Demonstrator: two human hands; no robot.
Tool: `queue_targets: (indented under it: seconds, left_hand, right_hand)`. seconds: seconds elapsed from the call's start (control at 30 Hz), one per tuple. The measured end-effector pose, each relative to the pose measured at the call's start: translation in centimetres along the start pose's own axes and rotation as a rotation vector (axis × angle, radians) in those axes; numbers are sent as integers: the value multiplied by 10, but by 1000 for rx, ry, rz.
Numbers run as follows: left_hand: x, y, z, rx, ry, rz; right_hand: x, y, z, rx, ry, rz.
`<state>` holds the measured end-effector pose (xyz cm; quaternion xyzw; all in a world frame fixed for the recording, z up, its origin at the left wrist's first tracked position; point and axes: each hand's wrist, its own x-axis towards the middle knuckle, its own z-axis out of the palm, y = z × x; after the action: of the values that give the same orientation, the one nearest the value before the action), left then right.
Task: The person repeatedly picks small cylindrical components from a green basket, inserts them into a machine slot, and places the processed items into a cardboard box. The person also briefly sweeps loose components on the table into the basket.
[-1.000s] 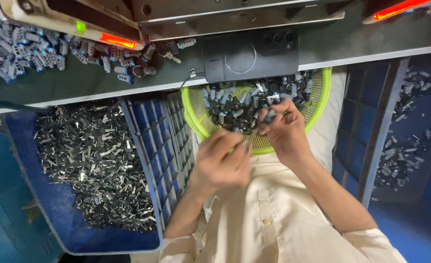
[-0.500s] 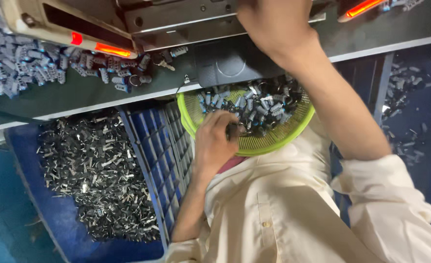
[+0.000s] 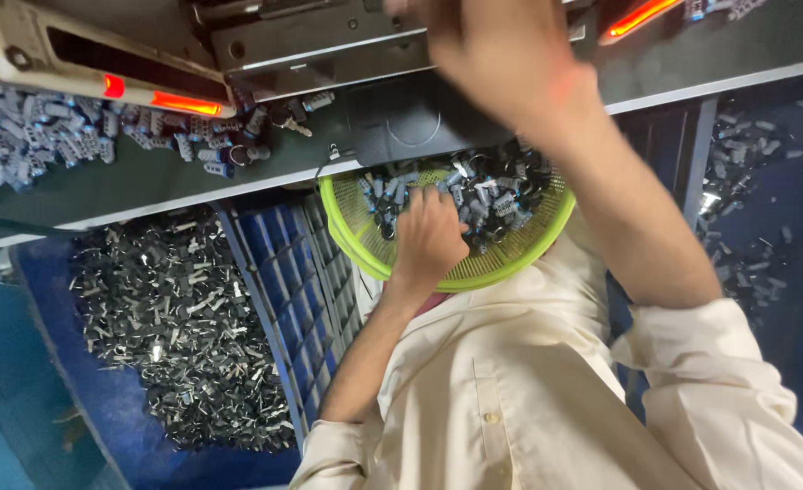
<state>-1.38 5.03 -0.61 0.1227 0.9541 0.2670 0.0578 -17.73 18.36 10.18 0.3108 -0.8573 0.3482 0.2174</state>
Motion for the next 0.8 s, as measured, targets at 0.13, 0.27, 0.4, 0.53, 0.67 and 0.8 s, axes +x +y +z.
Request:
queue_targets:
  seconds: [0.13, 0.27, 0.4, 0.53, 0.67, 0.8]
  left_hand:
    - [-6, -7, -24, -126, -65, 22]
    - [-29, -16, -43, -792, -313, -520]
    - [-35, -10, -43, -1525, -31, -376]
    - [-32, 3, -44, -1680, 112, -247]
    - [-38, 14, -54, -1477, 142, -115]
    - [-37, 17, -63, -932, 385, 118]
  right_hand:
    - [-42, -51, -40, -32, 99, -122]
    - [-114, -77, -44, 467, -66, 358]
    - [-166, -96, -9, 649, -128, 626]
    - [-192, -101, 4, 554, 32, 719]
    - [-203, -94, 0, 461, 25, 613]
    - [-206, -94, 10, 1052, 267, 966]
